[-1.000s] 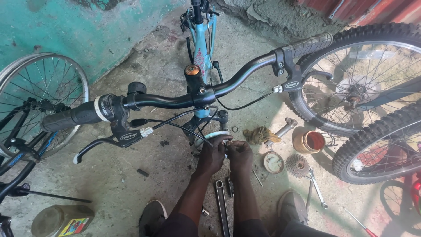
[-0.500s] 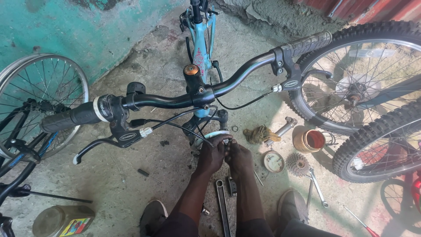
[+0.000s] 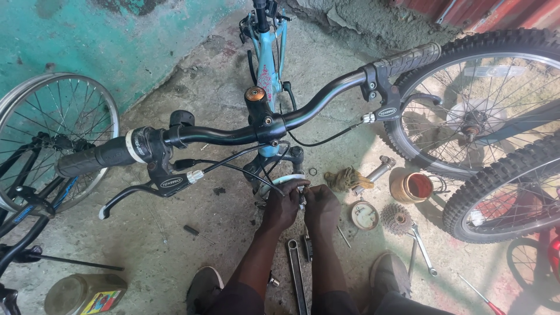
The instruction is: The person is repairing a bicycle's handlebar assembly. They use a screwdriver to adjust components near the stem and then use pliers to manipulate a cable or housing. The person works on the handlebar area throughout the clip.
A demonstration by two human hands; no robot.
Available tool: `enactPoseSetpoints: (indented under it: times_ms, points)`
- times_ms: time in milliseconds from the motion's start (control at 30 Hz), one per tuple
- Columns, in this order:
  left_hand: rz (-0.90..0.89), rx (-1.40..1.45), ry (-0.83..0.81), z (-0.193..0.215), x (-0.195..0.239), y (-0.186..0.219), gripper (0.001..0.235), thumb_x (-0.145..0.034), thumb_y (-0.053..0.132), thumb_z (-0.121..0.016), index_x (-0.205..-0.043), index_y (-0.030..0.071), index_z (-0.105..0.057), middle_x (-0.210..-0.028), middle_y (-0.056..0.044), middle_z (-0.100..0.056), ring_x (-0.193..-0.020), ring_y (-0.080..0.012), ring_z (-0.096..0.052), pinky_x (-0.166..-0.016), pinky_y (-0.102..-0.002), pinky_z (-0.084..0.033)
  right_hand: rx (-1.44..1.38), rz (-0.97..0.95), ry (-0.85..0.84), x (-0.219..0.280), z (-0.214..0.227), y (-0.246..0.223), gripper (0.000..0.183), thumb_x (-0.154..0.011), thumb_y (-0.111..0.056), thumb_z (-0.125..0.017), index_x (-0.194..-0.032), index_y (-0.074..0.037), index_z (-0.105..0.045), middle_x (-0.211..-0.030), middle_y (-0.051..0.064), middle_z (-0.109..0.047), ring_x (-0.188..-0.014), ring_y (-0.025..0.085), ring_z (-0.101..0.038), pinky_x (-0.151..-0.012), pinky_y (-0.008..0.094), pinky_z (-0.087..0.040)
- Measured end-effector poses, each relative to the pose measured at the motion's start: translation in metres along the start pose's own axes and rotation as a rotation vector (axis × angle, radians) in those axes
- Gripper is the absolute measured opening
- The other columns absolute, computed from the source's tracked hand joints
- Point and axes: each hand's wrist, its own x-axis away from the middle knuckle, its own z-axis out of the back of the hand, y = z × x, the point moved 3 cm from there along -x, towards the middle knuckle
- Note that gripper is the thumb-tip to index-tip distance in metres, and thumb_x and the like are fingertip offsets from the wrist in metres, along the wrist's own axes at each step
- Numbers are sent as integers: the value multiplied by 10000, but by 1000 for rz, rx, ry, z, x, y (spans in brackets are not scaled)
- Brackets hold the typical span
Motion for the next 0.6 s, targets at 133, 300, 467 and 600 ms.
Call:
enactPoseSetpoints:
  times_ms: [133,300,467,600]
  points:
    - [-5,8,0,-22,-4,-34,458,-966,32,-428,-1184,224,-783,-958,-229,-771,-935,-453,-731,-873,-508,-575,-34,-28,-36,-4,0,4,186,-872,-320,-763,-869,-135,-747,-645,123,-686,-618,258,-670,-625,374,-499]
    - [30,5,4,-19,1,-15,447,-971,40,-433,-1199,223,-772,-867,-200,-753,-877,-418,-742,-854,-502,-574,-342,-62,-319,12,10,-16,473,-1057,-345,-511,-868,35,-720,-616,149,-611,-513,207,-617,-455,280,-464]
    - [44,36,3,2,2,8,461,-963,30,-442,-1207,224,-782,-983,-243,-766,-973,-472,-715,-887,-514,-569,-432,-78,-286,3,-6,11,344,-1042,-208,-507,-850,20,-679,-630,86,-551,-524,155,-572,-468,239,-430]
    - [71,26,0,4,0,12,431,-959,40,-464,-1190,203,-789,-990,-254,-758,-951,-439,-727,-898,-512,-570,-83,5,-159,-11,-5,16,284,-948,-315,-665,-804,-87,-757,-603,96,-629,-570,218,-622,-591,351,-481]
